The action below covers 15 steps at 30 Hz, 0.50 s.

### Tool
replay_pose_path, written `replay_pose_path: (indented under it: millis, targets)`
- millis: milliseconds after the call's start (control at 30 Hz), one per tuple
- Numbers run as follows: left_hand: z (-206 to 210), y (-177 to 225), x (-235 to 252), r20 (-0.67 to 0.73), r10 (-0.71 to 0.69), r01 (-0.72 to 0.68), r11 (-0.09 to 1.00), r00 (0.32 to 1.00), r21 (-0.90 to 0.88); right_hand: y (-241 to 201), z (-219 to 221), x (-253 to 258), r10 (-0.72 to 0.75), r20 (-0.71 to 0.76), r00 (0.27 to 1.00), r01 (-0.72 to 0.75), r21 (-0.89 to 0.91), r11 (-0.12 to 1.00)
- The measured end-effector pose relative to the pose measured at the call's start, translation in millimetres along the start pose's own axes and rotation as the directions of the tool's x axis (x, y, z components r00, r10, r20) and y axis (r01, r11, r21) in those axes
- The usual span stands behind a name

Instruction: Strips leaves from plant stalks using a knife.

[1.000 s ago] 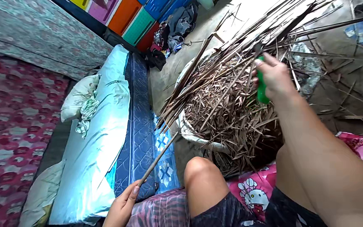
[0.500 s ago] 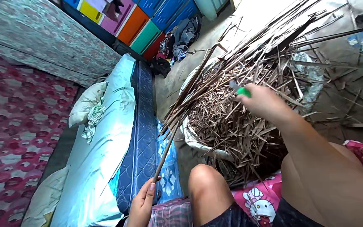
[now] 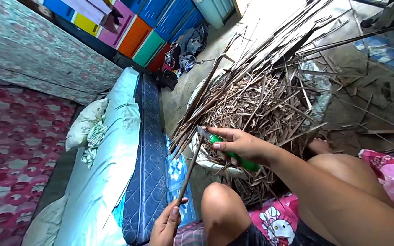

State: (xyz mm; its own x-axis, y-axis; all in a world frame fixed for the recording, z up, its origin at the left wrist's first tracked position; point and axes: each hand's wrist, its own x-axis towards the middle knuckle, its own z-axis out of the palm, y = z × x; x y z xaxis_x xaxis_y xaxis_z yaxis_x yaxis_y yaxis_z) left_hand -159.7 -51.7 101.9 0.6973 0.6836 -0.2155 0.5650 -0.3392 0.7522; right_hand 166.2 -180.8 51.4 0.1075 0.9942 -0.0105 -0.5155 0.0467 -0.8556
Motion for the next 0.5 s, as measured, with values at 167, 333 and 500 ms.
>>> replay_pose_path:
  millis: [167, 333, 500]
  targets:
    - [0, 6, 0, 0.050, -0.026, 0.028, 0.999, 0.998, -0.041, -3, 0, -3, 0.029, -0.007, 1.000, -0.029, 0.035, 0.999]
    - [11, 17, -3, -0.045, 0.012, -0.007, 0.995, 0.999, 0.104, -3, 6, -2, 0.008, -0.136, 0.991, -0.005, 0.025, 1.000]
    - [20, 23, -8, -0.136, 0.129, -0.094, 0.967, 0.982, 0.237, -4, -1, -1, -0.048, -0.262, 0.964, 0.047, -0.010, 0.999]
